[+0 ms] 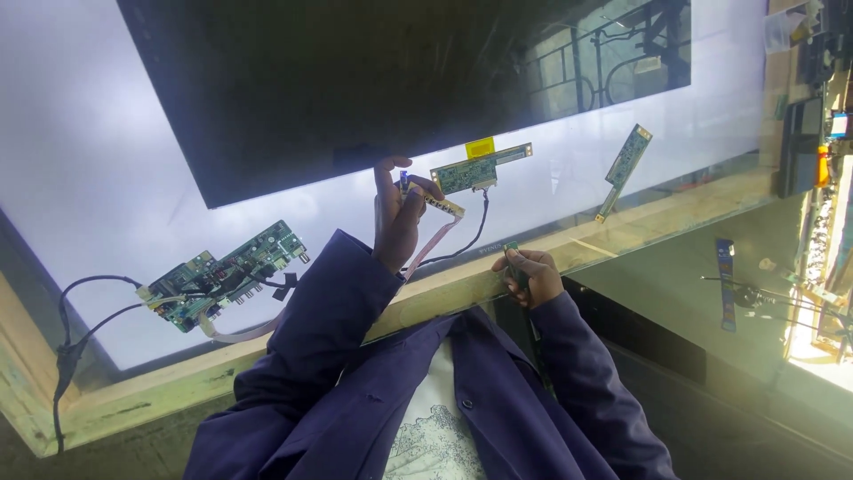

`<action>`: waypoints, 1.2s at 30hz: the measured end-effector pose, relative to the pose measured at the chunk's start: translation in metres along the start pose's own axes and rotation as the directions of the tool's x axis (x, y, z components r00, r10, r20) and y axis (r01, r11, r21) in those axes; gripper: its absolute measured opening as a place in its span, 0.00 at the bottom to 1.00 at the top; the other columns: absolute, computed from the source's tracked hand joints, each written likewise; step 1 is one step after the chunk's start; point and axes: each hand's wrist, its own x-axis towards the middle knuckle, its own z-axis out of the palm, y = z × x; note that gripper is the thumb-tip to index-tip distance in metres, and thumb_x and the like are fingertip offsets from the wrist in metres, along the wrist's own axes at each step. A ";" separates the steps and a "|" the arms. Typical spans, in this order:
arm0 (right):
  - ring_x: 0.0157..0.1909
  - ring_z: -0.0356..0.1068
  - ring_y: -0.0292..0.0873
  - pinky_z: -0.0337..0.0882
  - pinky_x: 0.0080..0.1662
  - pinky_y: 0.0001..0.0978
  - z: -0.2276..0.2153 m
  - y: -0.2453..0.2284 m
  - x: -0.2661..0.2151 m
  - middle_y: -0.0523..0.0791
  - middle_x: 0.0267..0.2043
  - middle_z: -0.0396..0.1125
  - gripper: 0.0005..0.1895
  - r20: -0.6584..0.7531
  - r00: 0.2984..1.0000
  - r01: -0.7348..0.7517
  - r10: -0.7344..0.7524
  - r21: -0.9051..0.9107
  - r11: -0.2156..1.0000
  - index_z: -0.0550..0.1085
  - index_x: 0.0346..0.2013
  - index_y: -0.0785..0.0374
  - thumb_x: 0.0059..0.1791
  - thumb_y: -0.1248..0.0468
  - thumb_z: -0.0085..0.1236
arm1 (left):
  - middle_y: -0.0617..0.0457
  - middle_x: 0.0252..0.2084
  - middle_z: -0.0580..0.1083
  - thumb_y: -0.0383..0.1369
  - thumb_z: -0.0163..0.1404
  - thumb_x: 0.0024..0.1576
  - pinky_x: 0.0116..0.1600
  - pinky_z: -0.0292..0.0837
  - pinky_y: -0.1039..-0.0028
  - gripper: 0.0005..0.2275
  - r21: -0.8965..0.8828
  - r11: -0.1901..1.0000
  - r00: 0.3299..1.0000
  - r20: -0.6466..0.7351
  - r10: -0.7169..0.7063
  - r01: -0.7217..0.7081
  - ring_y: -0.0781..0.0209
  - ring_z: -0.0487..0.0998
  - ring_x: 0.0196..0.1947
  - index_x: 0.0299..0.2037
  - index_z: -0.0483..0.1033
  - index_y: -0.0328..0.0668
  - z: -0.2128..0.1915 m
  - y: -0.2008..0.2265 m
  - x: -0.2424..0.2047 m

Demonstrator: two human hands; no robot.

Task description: The person manipulates circuit boards and ribbon cables attached to a large flat-panel display. The person uses their hands to press connectors into place and secure adhesive strips on the electronics.

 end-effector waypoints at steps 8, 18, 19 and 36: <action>0.04 0.49 0.40 0.47 0.09 0.25 0.001 -0.001 0.002 0.51 0.07 0.51 0.19 0.009 1.000 0.016 -0.016 -0.004 1.000 0.72 0.31 0.79 0.52 0.60 0.47 | 0.49 0.29 0.74 0.30 0.37 0.56 0.25 0.55 0.85 0.16 0.043 0.999 1.000 -0.016 -0.007 0.007 0.73 0.58 0.19 0.54 0.50 0.44 0.002 0.009 -0.001; 0.05 0.49 0.42 0.48 0.10 0.27 -0.009 0.004 0.006 0.52 0.08 0.51 0.19 0.035 0.999 0.035 -0.032 -0.072 0.997 0.71 0.33 0.79 0.53 0.59 0.48 | 0.45 0.43 0.76 0.40 0.37 0.62 0.39 0.72 0.66 0.13 0.281 0.951 0.988 -0.047 0.146 -0.127 0.53 0.77 0.37 0.53 0.62 0.47 -0.005 -0.030 0.001; 0.06 0.50 0.43 0.49 0.10 0.29 -0.009 0.003 0.006 0.53 0.08 0.51 0.20 0.018 0.999 0.046 -0.045 -0.063 0.997 0.71 0.35 0.79 0.53 0.59 0.47 | 0.46 0.45 0.76 0.38 0.38 0.61 0.42 0.75 0.65 0.13 0.286 0.946 0.982 -0.059 0.178 -0.154 0.52 0.78 0.39 0.54 0.65 0.48 -0.009 -0.037 0.003; 0.08 0.50 0.36 0.48 0.12 0.26 0.047 -0.001 -0.028 0.42 0.09 0.49 0.17 -0.092 0.956 0.213 -0.278 -0.432 0.876 0.74 0.35 0.66 0.55 0.56 0.44 | 0.52 0.45 0.73 0.30 0.49 0.54 0.46 0.74 0.58 0.19 0.869 0.457 0.982 0.175 0.076 -0.191 0.49 0.75 0.48 0.57 0.65 0.53 -0.077 0.060 -0.076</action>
